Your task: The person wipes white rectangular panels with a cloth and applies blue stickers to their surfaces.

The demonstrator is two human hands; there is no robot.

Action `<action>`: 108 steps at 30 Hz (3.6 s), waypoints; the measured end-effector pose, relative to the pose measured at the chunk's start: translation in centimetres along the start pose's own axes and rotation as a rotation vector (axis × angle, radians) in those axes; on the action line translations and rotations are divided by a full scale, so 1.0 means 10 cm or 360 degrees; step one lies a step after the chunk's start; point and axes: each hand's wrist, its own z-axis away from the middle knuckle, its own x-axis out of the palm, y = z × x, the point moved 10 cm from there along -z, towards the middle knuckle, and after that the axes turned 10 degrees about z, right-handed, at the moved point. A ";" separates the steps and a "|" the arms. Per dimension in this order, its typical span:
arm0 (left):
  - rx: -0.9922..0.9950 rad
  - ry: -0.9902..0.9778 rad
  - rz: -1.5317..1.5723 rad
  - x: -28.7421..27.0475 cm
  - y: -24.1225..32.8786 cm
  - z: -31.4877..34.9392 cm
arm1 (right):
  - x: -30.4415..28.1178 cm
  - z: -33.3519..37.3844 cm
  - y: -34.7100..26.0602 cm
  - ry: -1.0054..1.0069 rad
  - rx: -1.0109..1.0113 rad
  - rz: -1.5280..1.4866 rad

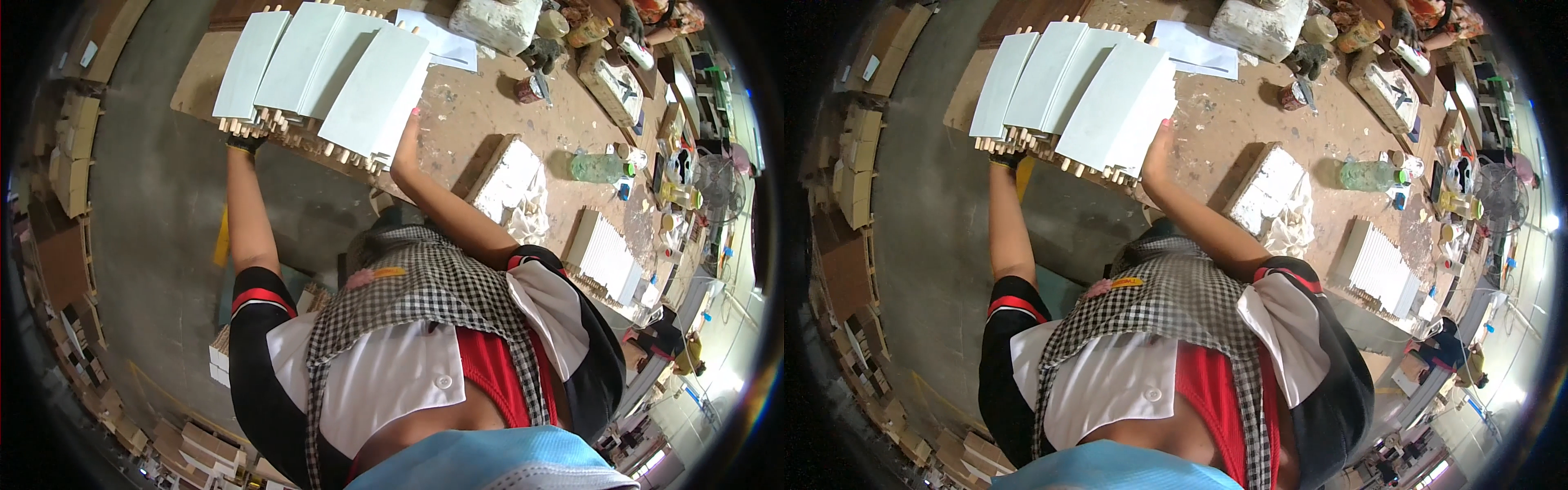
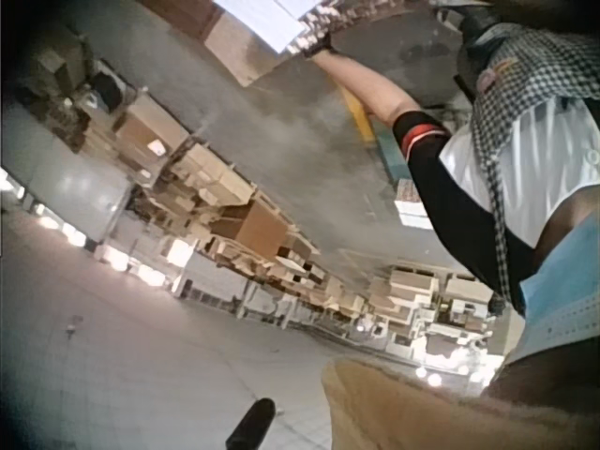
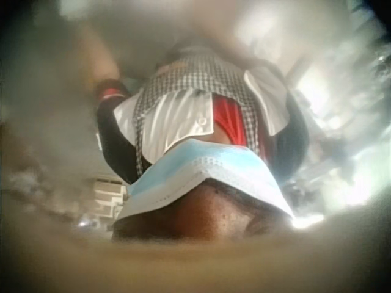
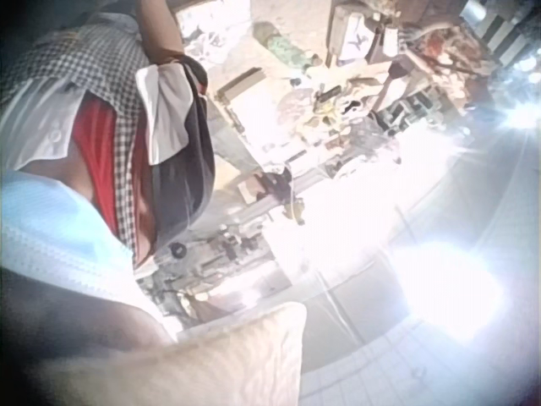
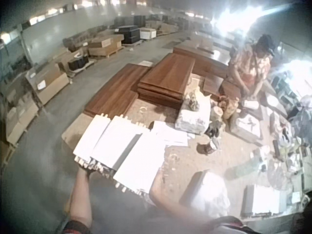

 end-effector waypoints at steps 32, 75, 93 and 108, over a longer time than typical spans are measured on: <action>-0.0901 0.0023 0.0116 -1.08 2.72 -1.60 | -1.65 1.28 -1.27 0.0081 -0.1323 0.2340; -0.0157 -0.1591 0.1529 3.90 8.25 0.12 | -5.06 2.55 -1.83 -0.0766 -0.0670 0.1563; -0.1379 -0.1428 0.1498 3.83 7.59 0.74 | -7.93 2.65 -1.82 0.0418 -0.0225 -0.0230; -0.1139 -0.0376 0.0923 1.97 5.24 0.53 | -3.99 1.13 -2.52 -0.0478 -0.0756 0.1829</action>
